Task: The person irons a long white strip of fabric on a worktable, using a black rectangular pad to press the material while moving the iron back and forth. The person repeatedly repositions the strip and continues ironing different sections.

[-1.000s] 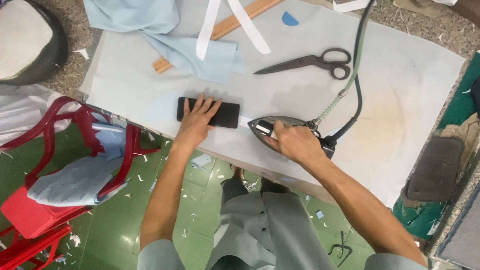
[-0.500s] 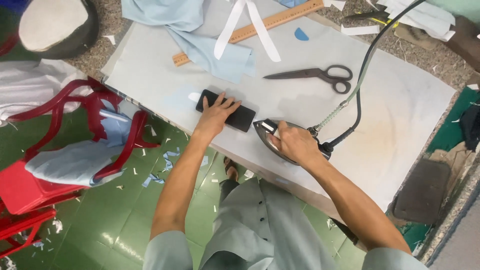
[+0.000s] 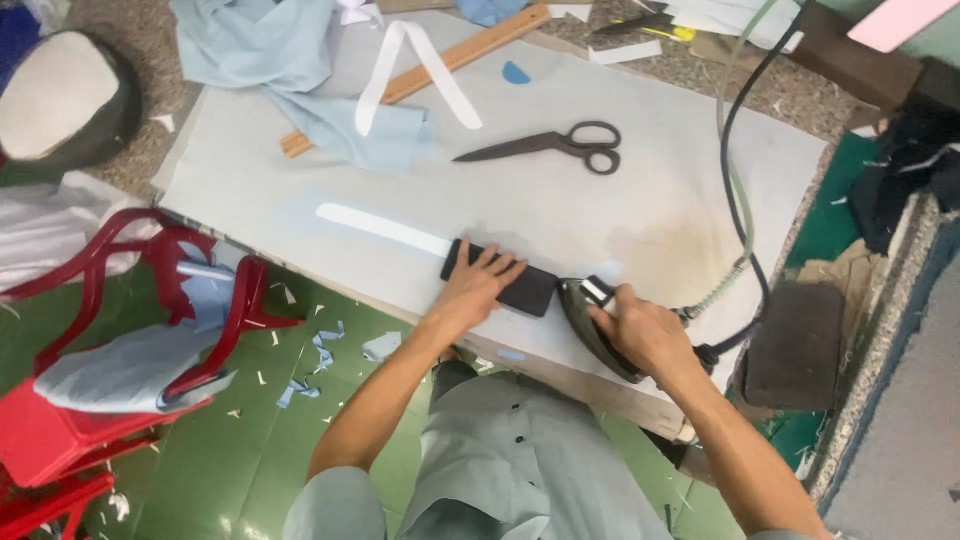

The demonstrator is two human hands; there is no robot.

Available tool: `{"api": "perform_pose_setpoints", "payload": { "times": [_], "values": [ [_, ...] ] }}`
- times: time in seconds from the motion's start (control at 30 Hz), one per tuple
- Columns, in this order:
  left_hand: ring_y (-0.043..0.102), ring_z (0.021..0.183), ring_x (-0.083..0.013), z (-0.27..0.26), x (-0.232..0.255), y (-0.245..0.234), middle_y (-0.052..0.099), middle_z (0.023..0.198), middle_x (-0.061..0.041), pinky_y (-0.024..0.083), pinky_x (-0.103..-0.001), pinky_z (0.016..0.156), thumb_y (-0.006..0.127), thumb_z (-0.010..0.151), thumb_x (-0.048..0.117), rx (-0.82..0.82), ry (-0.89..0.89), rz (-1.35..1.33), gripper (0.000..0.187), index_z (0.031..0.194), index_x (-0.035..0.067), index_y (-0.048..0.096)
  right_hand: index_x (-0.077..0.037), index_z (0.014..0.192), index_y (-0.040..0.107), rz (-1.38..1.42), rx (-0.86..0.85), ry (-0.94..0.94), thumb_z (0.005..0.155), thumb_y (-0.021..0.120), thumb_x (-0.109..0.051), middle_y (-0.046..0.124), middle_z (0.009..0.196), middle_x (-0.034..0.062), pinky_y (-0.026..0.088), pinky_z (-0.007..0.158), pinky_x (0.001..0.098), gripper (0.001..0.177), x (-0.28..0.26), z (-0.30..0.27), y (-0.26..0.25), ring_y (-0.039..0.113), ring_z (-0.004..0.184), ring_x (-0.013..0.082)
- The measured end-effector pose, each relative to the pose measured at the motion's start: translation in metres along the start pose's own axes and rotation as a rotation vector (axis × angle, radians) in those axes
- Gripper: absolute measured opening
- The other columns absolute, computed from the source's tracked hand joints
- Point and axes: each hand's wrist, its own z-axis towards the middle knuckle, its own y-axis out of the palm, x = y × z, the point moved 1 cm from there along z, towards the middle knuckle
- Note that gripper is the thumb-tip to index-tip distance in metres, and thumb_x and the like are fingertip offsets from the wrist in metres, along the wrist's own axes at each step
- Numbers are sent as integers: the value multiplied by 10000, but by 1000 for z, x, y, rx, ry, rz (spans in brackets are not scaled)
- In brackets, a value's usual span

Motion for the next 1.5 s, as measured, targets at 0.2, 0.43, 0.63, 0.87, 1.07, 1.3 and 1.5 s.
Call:
{"api": "perform_pose_setpoints", "payload": {
  "times": [0.2,0.43,0.63,0.87,1.07,1.3,1.5],
  "values": [
    [339,1490,-344,71,59,35,417,1603,-107,27,-692,1222,716,921,325,126,249,-41,748,1577,213,373,-34,1196,528,182,75,394,992,483,-604,750,923,285,586,838,541,607,73,-53,4,749,955,459],
    [307,1487,-389,201,61,-5,399,1590,-198,140,-552,1271,711,946,323,536,216,-217,618,1488,87,529,-30,1215,542,249,185,453,1001,485,-623,749,939,266,586,822,532,632,83,-40,4,751,950,439],
    [119,1566,-396,185,54,-42,195,1695,-157,148,-546,1278,698,1008,315,704,423,-543,678,1594,167,389,-1,1183,530,250,280,439,1017,483,-629,719,954,311,574,809,559,651,85,30,-2,726,958,482],
    [261,1523,-351,92,-57,-11,369,1617,-158,207,-527,1248,650,1005,261,814,432,-279,562,1525,141,473,143,1474,426,321,399,305,977,637,-334,546,1315,424,476,1012,616,721,43,24,-43,542,1244,578],
    [715,1064,-298,0,-167,-20,760,1077,-104,512,-504,1030,630,998,94,1137,361,-296,128,1029,11,723,-68,1381,664,-687,997,302,1073,500,-52,588,1429,284,533,944,476,349,2,4,25,614,1168,414],
    [735,901,-207,23,-308,-25,768,980,-29,558,-369,867,717,967,145,1257,28,-388,153,1101,111,783,-47,1382,708,-459,1005,289,601,955,-311,521,1492,351,405,1134,589,860,-122,87,62,471,1388,522],
    [647,831,-331,85,-352,-70,667,860,-122,486,-461,779,740,900,246,1089,-208,-170,197,991,71,736,-134,1360,661,-299,921,272,742,856,-381,524,1459,246,416,1140,528,694,-239,120,79,471,1396,432]
  ]
}}
